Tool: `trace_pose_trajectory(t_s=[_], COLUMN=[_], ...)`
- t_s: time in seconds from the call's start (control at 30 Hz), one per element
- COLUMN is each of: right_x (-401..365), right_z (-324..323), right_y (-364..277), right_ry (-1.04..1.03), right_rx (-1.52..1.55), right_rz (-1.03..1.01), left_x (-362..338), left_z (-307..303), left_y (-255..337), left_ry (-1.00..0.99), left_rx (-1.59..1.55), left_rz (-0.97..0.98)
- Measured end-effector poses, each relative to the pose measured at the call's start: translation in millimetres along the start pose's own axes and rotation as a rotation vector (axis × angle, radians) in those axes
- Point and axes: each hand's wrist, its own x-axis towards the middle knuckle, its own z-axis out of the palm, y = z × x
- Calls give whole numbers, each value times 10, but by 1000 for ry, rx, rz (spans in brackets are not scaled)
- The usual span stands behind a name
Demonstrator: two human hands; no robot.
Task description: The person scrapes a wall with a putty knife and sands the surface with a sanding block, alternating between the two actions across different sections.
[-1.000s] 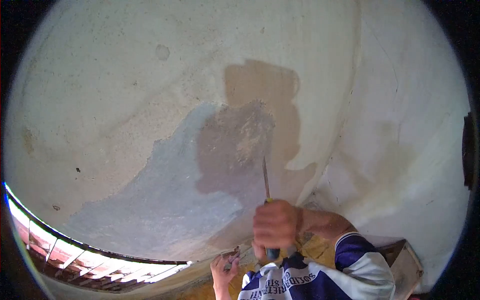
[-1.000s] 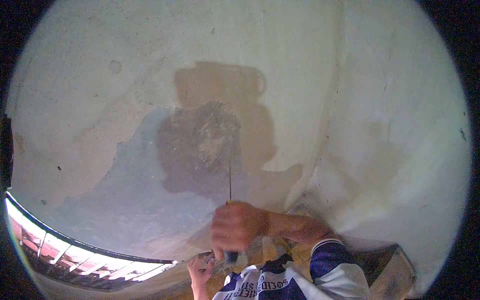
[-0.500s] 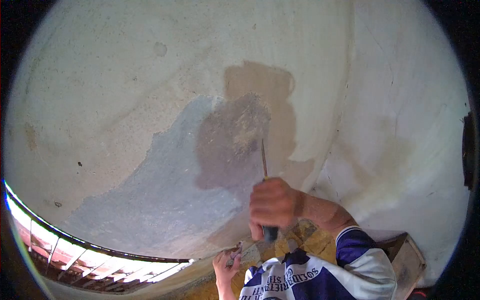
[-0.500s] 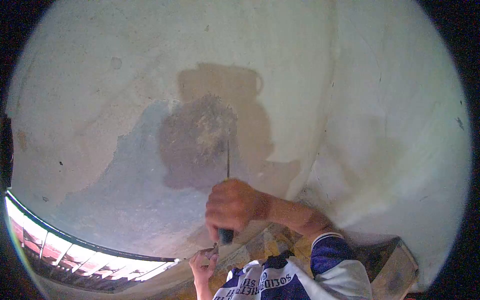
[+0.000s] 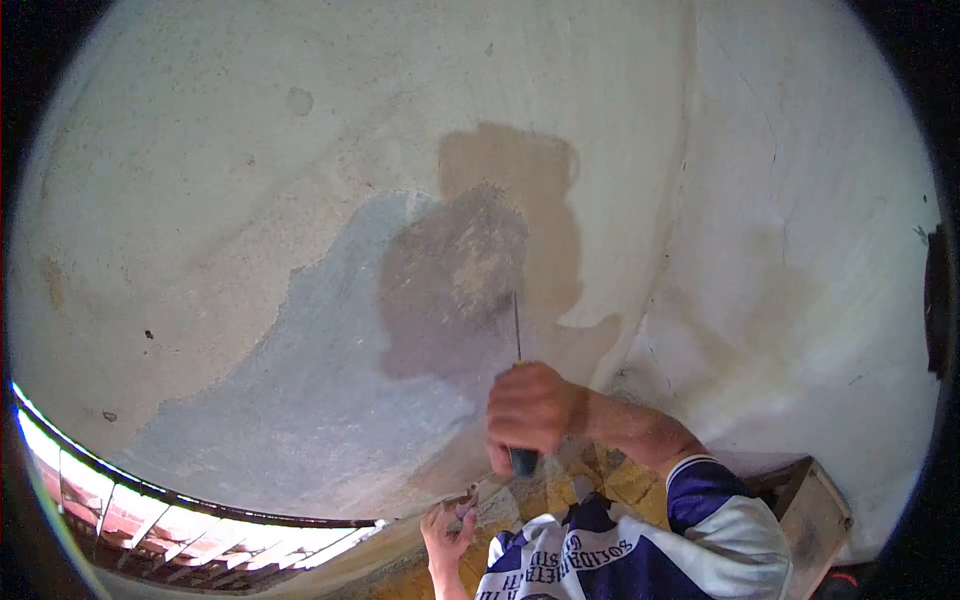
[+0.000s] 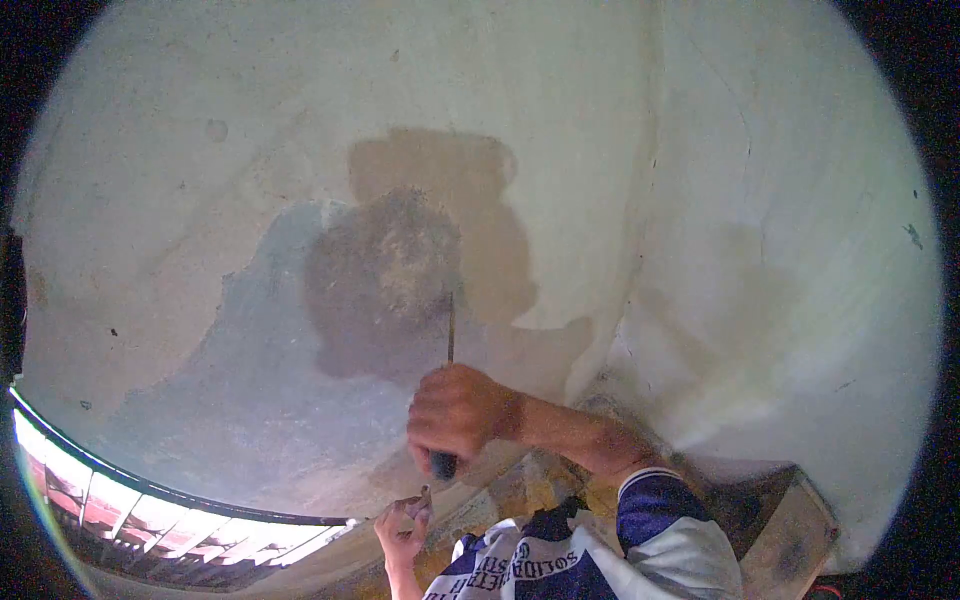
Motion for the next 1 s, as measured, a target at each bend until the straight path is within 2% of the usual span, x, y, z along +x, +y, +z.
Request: trace_pose_trajectory(t_s=[0.03, 0.1, 0.17, 0.27, 0.37, 0.47, 0.57, 0.6, 0.67, 0.77, 0.87, 0.9, 1.0], right_x=[6, 0, -82, -57, -71, -65, -45, -67, -140, -241, -149, -123, -185], right_z=[-4, -83, 7, -12, -73, -75, -159, -177, -185, -178, -356, -328, -202], right_y=[-52, 54, 195, 7, -87, 126, -54, -21, 35, 350, -10, -39, 215], right_ry=[-23, -283, 94, -23, -93, 83, -56, -32, 9, 107, -32, -61, 37], right_rx=[31, 114, 51, 92, 45, 13, 46, 42, 45, -139, 47, 78, 17], right_rz=[-30, 115, 30, 78, -5, 103, -54, -54, -44, 170, -87, -116, 33], left_x=[-16, 72, 117, 197, 42, 170, 112, 175, 162, 187, 310, 294, 339], left_z=[-18, 3, -16, -48, 51, 20, 5, 31, 57, 97, 184, 197, 249], left_y=[-36, -28, 75, 207, -91, 125, 195, 205, 132, 297, 266, 295, 342], left_ry=[-23, -27, -17, -43, -14, -32, 24, 61, 23, 29, 52, 44, -5], left_rx=[-13, -30, -28, 3, -4, 8, 72, 86, 41, 57, 68, 60, 66], left_rz=[-3, 5, 0, -17, 38, 3, 58, 99, 28, 12, -7, -40, -84])
